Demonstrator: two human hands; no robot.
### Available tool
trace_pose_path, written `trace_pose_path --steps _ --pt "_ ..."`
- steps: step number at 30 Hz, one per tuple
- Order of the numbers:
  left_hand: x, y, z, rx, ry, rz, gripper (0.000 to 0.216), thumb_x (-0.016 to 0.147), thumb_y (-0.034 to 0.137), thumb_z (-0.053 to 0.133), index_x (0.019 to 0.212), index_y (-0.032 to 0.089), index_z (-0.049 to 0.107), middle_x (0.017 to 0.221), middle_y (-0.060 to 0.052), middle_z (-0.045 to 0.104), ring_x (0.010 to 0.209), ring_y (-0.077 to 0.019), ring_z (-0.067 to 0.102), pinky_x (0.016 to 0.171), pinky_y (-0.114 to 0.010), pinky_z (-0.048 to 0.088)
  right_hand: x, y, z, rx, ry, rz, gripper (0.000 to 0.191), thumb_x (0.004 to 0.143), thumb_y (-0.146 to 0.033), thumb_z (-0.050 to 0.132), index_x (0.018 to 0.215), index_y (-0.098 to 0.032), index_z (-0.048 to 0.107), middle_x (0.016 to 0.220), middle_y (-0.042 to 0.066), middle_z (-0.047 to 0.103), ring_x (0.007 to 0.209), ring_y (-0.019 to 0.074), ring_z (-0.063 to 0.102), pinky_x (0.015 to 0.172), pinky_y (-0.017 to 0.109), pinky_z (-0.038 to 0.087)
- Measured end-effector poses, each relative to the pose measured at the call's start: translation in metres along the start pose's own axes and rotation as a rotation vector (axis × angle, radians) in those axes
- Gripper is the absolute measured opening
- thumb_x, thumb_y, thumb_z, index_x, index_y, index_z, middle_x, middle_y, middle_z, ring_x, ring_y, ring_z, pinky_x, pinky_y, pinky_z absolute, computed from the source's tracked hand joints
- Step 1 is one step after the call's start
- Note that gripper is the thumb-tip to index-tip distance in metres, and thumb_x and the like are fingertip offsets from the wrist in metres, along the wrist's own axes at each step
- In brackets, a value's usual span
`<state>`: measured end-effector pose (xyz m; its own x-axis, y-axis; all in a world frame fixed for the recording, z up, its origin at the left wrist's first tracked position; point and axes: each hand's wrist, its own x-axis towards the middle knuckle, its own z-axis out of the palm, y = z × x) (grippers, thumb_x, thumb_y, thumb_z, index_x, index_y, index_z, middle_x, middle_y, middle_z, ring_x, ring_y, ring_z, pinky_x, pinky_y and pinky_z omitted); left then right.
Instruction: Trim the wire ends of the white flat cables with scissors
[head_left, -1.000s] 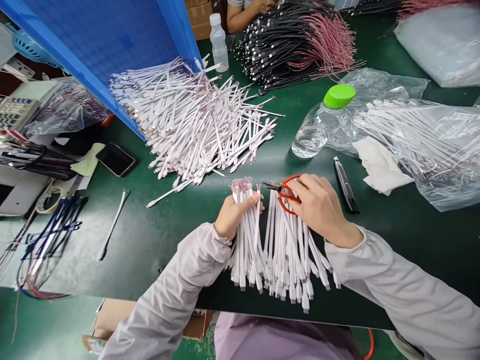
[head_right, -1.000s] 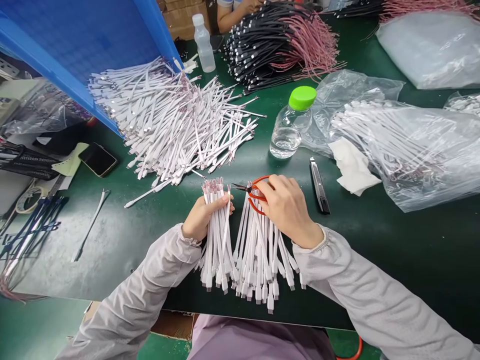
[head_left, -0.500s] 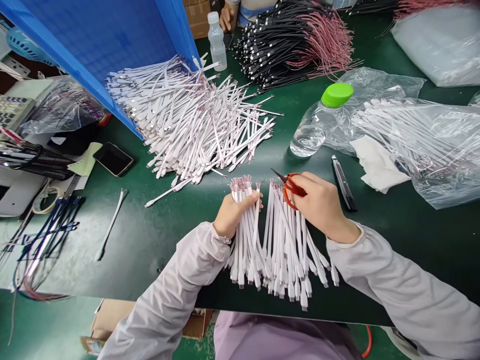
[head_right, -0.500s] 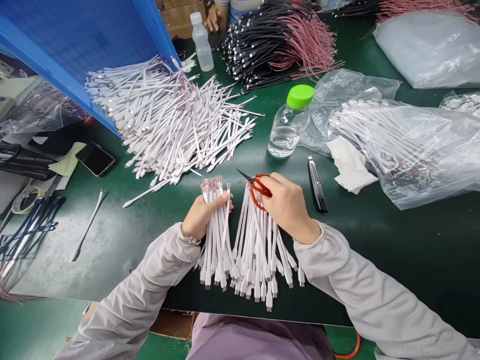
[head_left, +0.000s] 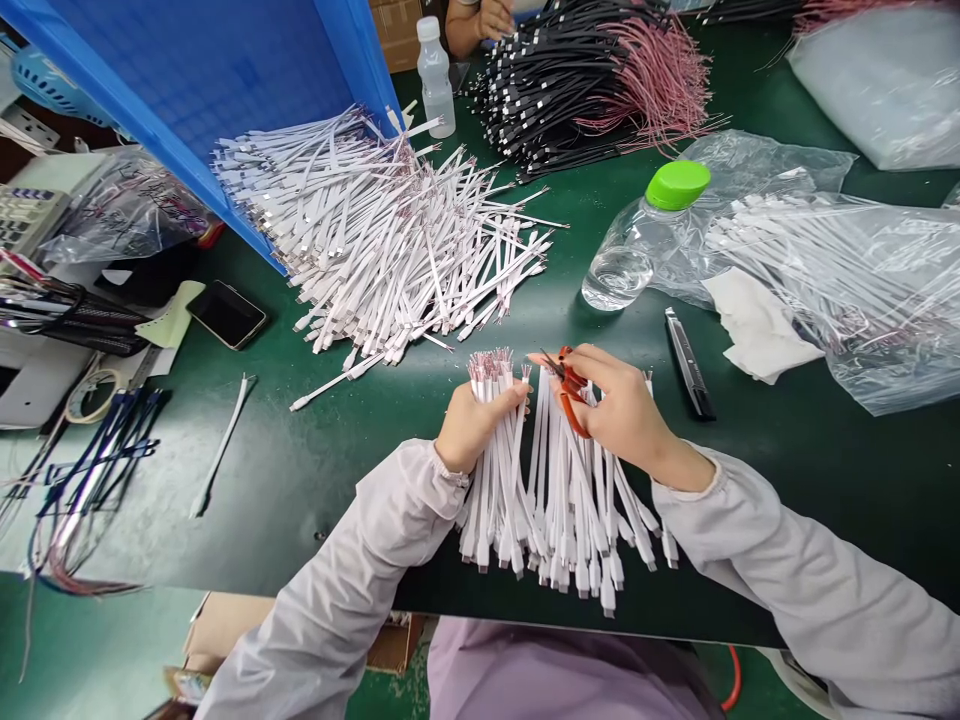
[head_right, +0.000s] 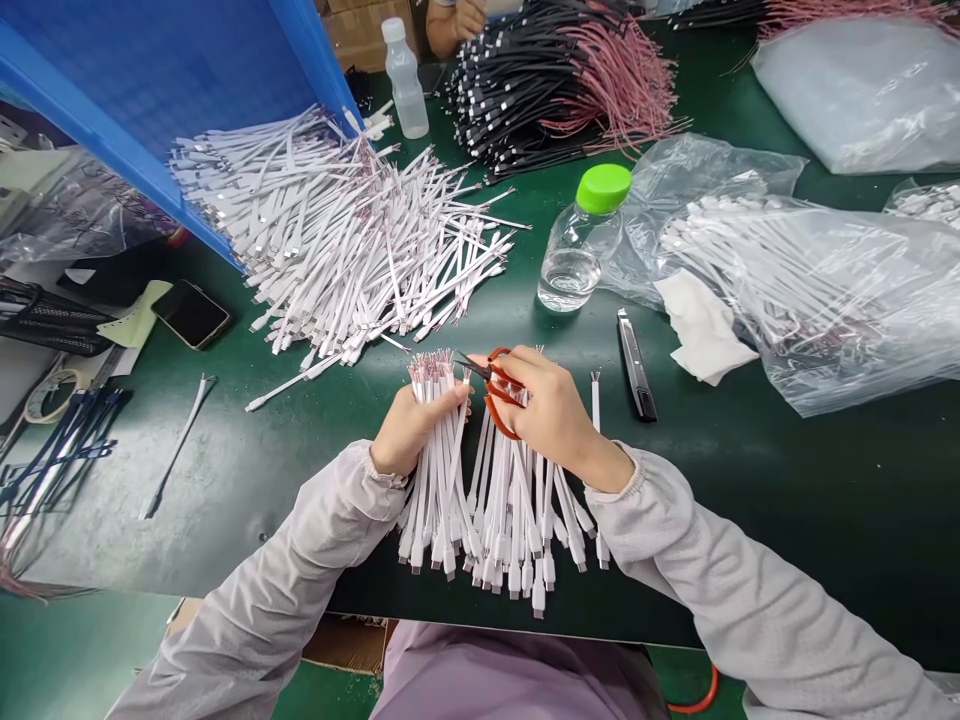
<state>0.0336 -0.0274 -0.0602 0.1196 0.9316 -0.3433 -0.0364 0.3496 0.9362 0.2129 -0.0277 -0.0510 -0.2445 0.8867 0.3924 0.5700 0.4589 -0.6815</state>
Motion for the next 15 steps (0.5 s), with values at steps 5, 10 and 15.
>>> trace_pose_path --steps 5,10,15 --pt "0.0006 0.0008 0.0005 0.015 0.012 0.038 0.029 0.066 0.04 0.079 0.082 0.017 0.073 0.088 -0.006 0.073 0.087 -0.023 0.065 0.084 -0.034 0.047 0.0019 0.0004 0.0039 -0.037 0.076 -0.004 0.013 0.084 -0.018 0.052 0.083 -0.018 0.066 0.071 0.002 0.053 0.064 0.0158 0.051 0.06 0.027 0.042" --pt "0.002 -0.0007 0.0009 0.079 0.016 0.057 0.03 0.064 0.042 0.081 0.072 0.015 0.07 0.077 -0.005 0.071 0.077 -0.0221 0.064 0.079 -0.034 0.049 0.0014 0.0022 0.0053 0.004 0.09 -0.019 0.015 0.082 -0.016 0.054 0.089 -0.019 0.067 0.077 0.003 0.057 0.065 0.0159 0.053 0.06 0.028 0.044" --pt "0.0019 -0.0001 0.002 0.023 0.009 0.055 0.031 0.072 0.045 0.073 0.079 0.015 0.072 0.085 -0.007 0.073 0.083 -0.024 0.066 0.081 -0.035 0.049 0.0033 0.0005 0.0054 0.039 0.047 -0.07 0.027 0.082 -0.012 0.052 0.102 -0.02 0.068 0.086 0.005 0.06 0.073 0.0169 0.057 0.067 0.028 0.046"
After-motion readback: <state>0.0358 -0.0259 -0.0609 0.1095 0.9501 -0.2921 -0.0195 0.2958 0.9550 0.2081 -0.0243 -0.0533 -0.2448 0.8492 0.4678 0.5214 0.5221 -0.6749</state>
